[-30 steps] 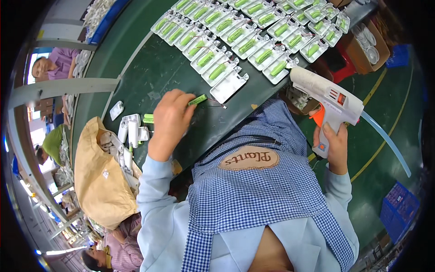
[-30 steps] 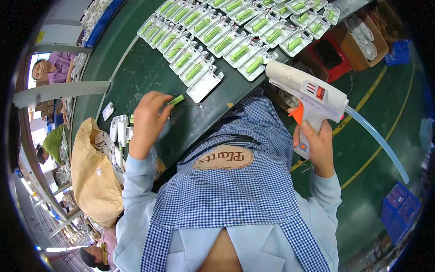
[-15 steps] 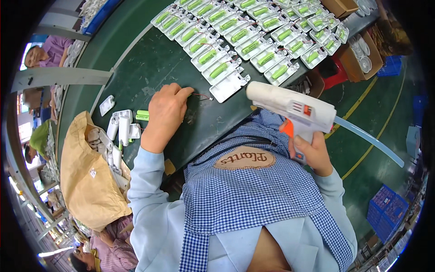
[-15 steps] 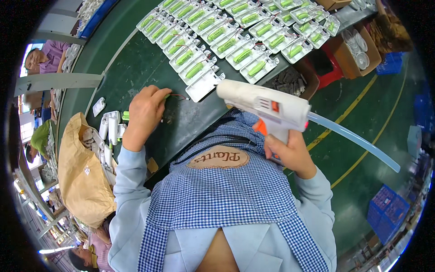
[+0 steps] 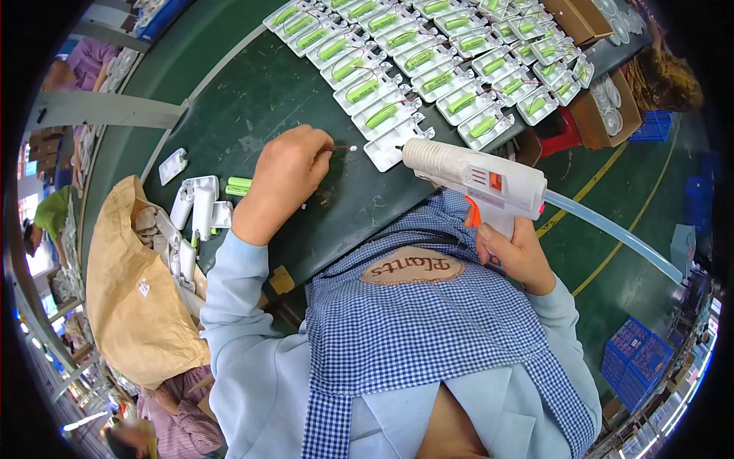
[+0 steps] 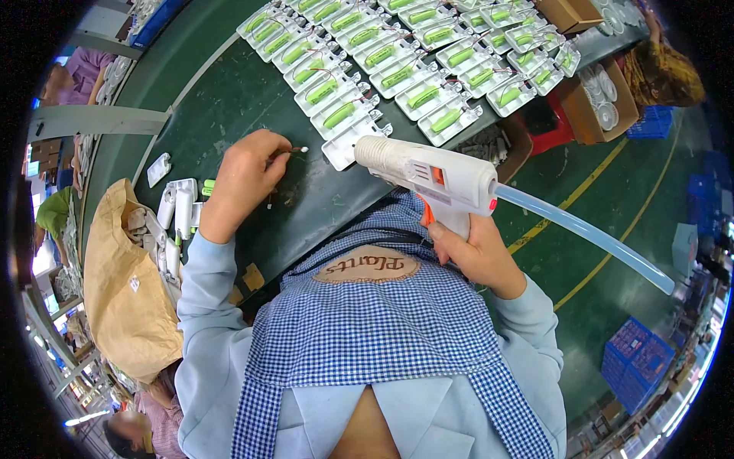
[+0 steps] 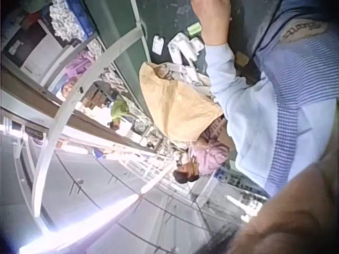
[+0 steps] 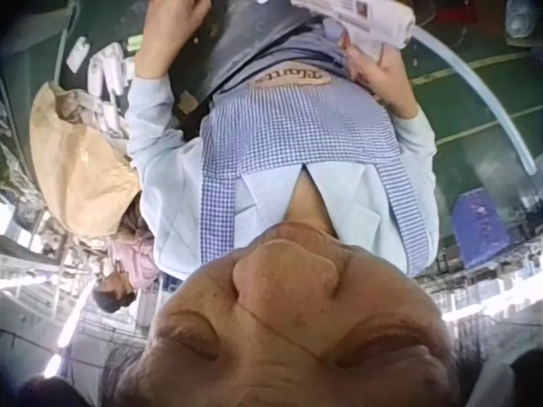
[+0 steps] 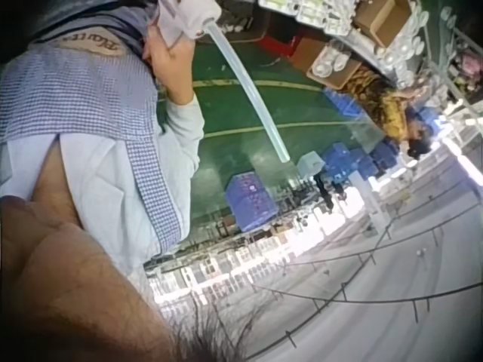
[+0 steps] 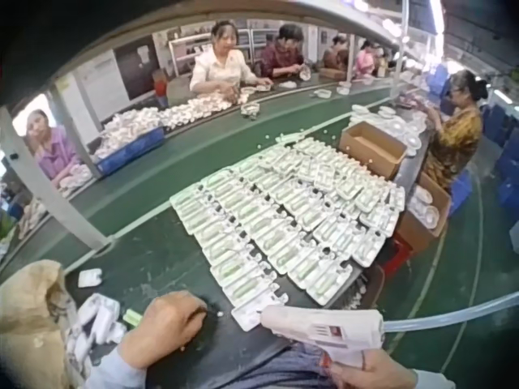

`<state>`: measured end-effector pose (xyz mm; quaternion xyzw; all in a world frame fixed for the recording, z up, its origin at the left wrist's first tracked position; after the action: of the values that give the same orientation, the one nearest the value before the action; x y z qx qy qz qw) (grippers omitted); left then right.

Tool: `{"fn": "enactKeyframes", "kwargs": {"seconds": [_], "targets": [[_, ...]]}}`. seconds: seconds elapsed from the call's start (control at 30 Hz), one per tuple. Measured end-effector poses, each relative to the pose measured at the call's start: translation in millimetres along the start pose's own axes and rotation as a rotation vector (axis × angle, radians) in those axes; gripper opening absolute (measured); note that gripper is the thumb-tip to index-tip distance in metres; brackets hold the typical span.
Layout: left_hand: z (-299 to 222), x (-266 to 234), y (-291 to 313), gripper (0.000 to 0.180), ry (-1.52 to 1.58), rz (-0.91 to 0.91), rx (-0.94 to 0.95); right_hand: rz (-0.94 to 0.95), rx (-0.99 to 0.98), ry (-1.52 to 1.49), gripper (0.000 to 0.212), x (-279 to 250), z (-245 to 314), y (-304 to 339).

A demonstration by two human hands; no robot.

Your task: Assembling electronic components by placing batteries and wires into plastic casings and securing them with a glue gun.

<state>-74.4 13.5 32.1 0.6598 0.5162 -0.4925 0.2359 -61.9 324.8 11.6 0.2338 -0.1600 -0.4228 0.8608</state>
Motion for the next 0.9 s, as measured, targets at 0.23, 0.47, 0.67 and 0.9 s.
{"fn": "enactKeyframes", "kwargs": {"seconds": [0.23, 0.47, 0.67, 0.9], "targets": [[-21.9, -1.5, -36.5, 0.011, 0.339, -0.018, -0.009, 0.000, 0.010, 0.011, 0.040, -1.8, -5.4, 1.8], [-38.4, 21.3, -73.4, 0.006, 0.065, 0.011, 0.282, -0.014, -0.049, -0.118, 0.046, -2.2, -5.6, 4.6], [-43.4, 35.4, -83.3, 0.011, 0.021, -0.026, 0.373, -0.005, -0.031, -0.086, 0.051, -7.2, -13.3, 7.2], [-42.1, 44.7, -82.0, 0.012, -0.045, -0.068, 0.426, 0.014, -0.078, -0.177, 0.050, -6.7, -12.2, 6.9]]}}
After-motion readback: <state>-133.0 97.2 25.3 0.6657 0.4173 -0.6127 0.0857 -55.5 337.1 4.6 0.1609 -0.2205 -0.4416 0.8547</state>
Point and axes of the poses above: each hand's wrist, its own y-axis away from the middle knuckle, its own x-axis out of the palm, z = x × y, the point moved 5 cm from there along -y, towards the middle knuckle, and after that the axes turned 11 degrees about x, right-handed, at the moved point
